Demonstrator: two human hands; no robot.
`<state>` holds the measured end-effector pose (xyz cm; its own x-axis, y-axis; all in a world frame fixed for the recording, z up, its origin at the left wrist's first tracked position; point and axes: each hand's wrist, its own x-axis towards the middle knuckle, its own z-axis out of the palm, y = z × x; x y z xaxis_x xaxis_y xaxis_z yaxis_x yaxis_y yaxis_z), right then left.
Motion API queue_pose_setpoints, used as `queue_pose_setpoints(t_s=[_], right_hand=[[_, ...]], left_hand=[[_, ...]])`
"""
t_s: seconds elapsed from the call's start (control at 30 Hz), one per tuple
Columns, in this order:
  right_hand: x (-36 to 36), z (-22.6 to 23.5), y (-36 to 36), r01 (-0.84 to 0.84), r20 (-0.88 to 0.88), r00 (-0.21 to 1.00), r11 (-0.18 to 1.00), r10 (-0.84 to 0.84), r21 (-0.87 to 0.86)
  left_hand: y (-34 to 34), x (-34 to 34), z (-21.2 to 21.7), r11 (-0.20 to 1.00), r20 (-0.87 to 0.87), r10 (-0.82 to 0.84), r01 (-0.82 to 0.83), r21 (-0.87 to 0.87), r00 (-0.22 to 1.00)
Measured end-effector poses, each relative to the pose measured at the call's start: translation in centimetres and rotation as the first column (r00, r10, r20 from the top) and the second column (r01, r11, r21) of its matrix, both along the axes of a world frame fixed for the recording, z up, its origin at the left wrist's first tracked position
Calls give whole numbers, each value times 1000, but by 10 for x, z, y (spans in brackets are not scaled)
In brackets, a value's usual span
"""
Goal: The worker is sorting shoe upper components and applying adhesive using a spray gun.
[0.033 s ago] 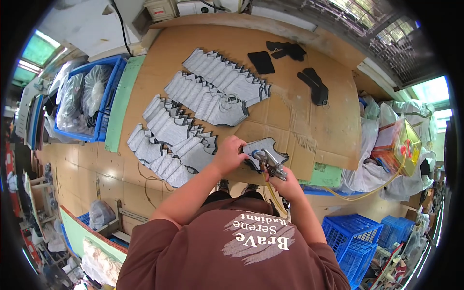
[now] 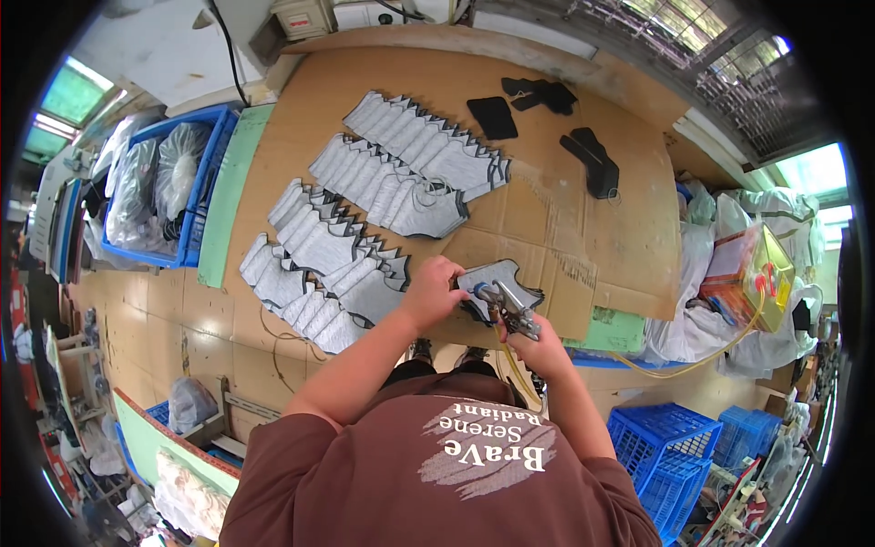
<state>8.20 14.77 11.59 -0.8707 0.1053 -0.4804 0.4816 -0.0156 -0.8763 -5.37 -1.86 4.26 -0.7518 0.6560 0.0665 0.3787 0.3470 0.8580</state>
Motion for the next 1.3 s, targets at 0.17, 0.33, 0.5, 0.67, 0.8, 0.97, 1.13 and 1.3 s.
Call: queue_pose_setpoints(t_s=[0.17, 0.33, 0.5, 0.67, 0.8, 0.97, 1.13, 1.3], right_hand=[[0, -4, 2, 6, -42, 999, 1000, -6, 4], [2, 3, 7, 108, 45, 993, 994, -106, -28], [11, -5, 22, 191, 73, 979, 981, -189, -20], [15, -7, 27, 241, 58, 969, 970, -238, -35], [15, -6, 23, 233, -6, 972, 968, -234, -96], [22, -4, 24, 172, -5, 985, 982, -173, -79], [20, 4, 17, 136, -19, 990, 988, -138, -73], [17, 3, 16, 59, 27, 998, 995, -57, -78]], left_hand=[[1, 0, 1, 1000, 36, 5, -4, -13, 999], [4, 2, 2, 997, 100, 62, -66, 30, 993], [4, 0, 2, 999, 166, 49, -47, -18, 985], [3, -1, -4, 997, 233, 79, -74, -28, 969], [-6, -3, -1, 991, 268, 132, -132, -18, 954], [-63, -30, -6, 908, 532, 354, -420, 3, 769], [-173, -77, -13, 684, 448, 677, -725, -87, 584], [-214, -90, -29, 650, 134, 759, -726, -226, 637]])
